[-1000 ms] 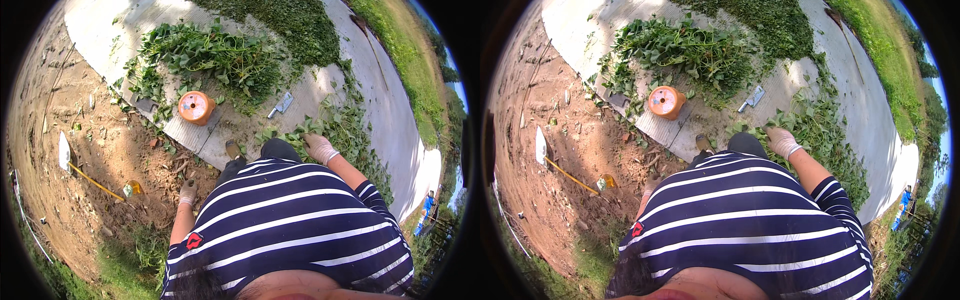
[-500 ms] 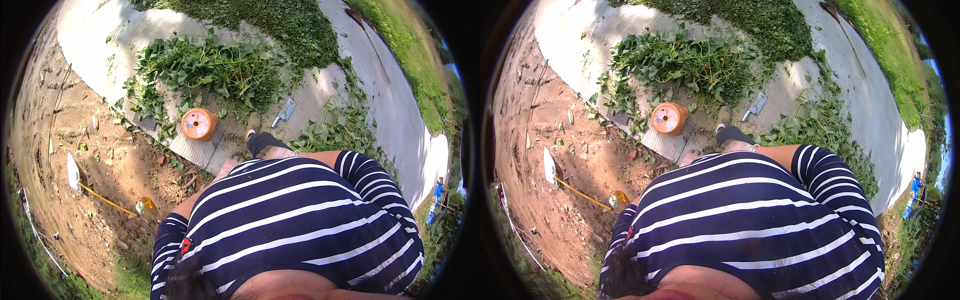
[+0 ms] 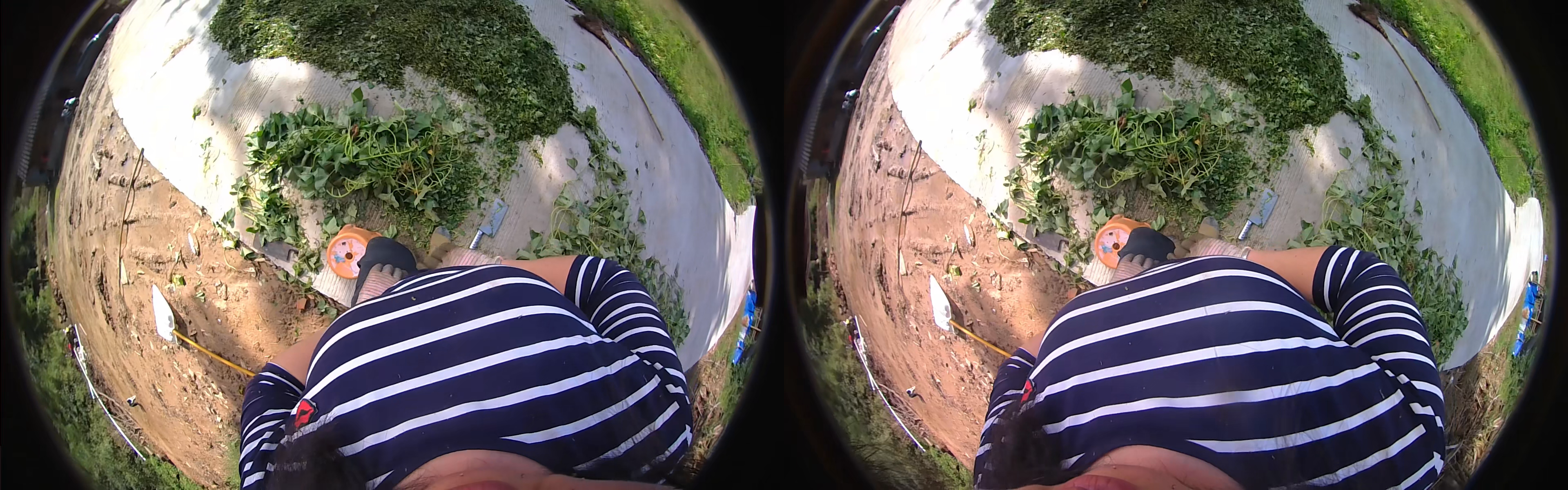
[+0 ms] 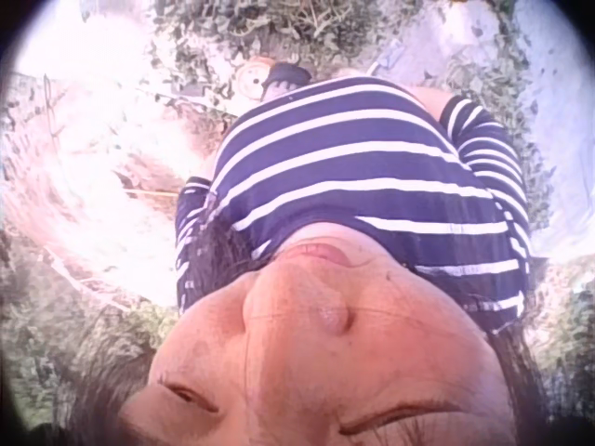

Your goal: The person sits on a small stool and uses a large knife to chop leafy green vegetables on a white tarp. They gather the chopped pieces, then use a hoe to rake the vegetables into a pile before resuming chopping.

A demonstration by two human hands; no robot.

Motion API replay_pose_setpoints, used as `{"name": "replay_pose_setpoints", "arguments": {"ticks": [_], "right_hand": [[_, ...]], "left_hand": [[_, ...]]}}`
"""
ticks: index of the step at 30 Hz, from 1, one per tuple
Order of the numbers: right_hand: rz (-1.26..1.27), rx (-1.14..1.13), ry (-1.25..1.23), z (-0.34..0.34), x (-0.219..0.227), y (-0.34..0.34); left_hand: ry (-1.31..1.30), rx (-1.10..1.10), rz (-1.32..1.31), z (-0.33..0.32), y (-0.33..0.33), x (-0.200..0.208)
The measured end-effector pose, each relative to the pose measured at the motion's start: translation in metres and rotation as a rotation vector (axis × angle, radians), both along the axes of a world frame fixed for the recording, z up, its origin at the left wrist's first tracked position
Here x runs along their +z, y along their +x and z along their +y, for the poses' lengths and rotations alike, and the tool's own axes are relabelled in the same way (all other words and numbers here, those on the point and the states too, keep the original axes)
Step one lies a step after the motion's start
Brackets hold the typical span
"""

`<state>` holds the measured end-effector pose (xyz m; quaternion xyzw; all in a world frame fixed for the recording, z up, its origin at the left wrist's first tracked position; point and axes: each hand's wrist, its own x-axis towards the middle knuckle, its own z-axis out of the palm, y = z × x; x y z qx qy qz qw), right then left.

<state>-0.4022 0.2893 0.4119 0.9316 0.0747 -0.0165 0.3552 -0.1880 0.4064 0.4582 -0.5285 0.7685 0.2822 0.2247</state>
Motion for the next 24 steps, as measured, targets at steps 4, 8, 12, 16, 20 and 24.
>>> {"name": "replay_pose_setpoints", "arguments": {"ticks": [4, 8, 12, 16, 20, 24], "right_hand": [[0.308, -0.835, 1.268, -0.039, 0.046, 0.005], [0.074, -1.287, 1.518, -0.059, 0.035, -0.028], [0.057, -1.372, 1.729, -0.047, -0.019, -0.054], [-0.189, -1.55, 1.892, -0.025, -0.041, 0.007], [-0.017, -1.938, 1.792, -0.015, -0.016, 0.09], [-0.141, -1.994, 1.835, 0.027, 0.002, 0.126]], "left_hand": [[0.042, 0.164, -0.056, -0.035, 0.042, -0.001], [-0.034, 0.405, -0.065, -0.062, 0.093, -0.006], [0.072, 0.397, 0.109, -0.11, 0.155, -0.017], [0.235, 0.206, 0.15, -0.175, 0.224, -0.05], [0.347, 0.032, -0.049, -0.211, 0.273, -0.075], [0.571, 0.117, 0.137, -0.228, 0.314, -0.059]]}}
